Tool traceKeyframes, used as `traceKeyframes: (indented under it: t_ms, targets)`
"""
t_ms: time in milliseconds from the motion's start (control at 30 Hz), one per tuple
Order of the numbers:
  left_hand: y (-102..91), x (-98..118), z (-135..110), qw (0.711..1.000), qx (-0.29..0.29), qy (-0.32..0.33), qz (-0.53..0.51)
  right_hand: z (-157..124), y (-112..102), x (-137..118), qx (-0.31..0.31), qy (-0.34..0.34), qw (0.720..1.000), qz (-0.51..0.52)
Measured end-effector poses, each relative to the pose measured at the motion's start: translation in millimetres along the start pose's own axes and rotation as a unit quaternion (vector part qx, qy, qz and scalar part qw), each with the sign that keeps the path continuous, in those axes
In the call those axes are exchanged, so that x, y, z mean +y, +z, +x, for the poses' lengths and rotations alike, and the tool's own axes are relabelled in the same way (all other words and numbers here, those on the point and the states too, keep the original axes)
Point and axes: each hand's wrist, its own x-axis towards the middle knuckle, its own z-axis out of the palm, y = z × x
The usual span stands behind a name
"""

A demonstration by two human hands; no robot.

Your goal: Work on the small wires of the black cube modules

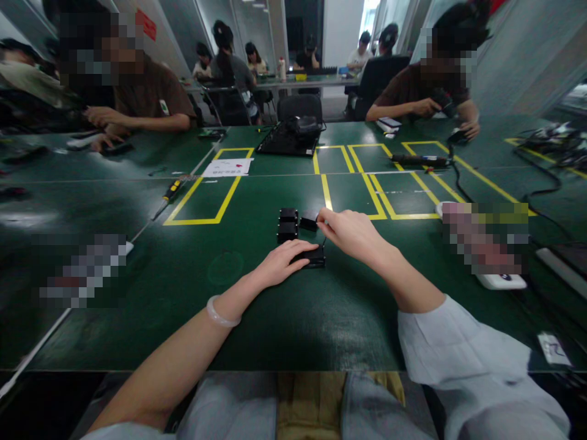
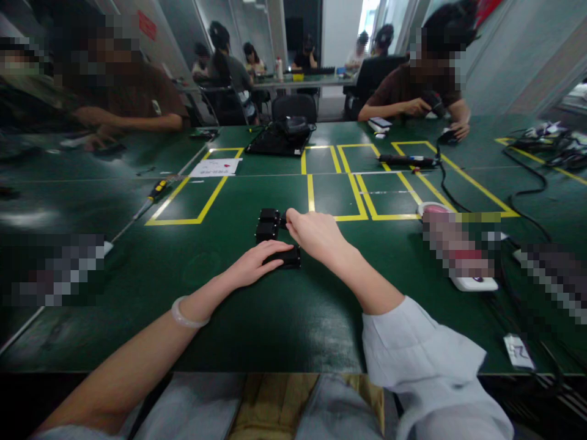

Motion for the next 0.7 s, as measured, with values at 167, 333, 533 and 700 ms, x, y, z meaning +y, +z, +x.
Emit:
traceKeyframes:
  t_ms: [167, 333, 533, 700]
  targets:
    - [0.2, 0.0, -0.3, 1.000, 0.000, -0.003, -0.001, -1.5, -0.7, -1.0, 0.005, -0.008, 1.000, 0.014]
    - [-0.4, 0.4, -0.5, 1.000, -0.001, -0.003, -0.001, -1.6, 0.4, -0.6, 0.010, -0.015, 0.999, 0.029]
    - [0.3, -0.3, -0.1, 1.000, 0.000, -0.001, 0.000, -0.1, 1.8, 0.6, 0.010, -0.023, 0.999, 0.034]
    - [-0.2, -0.1, -0.6, 1.000, 0.000, -0.002, -0.002, 0.8, 2.7, 1.3, 0.008, -0.015, 1.000, 0.020]
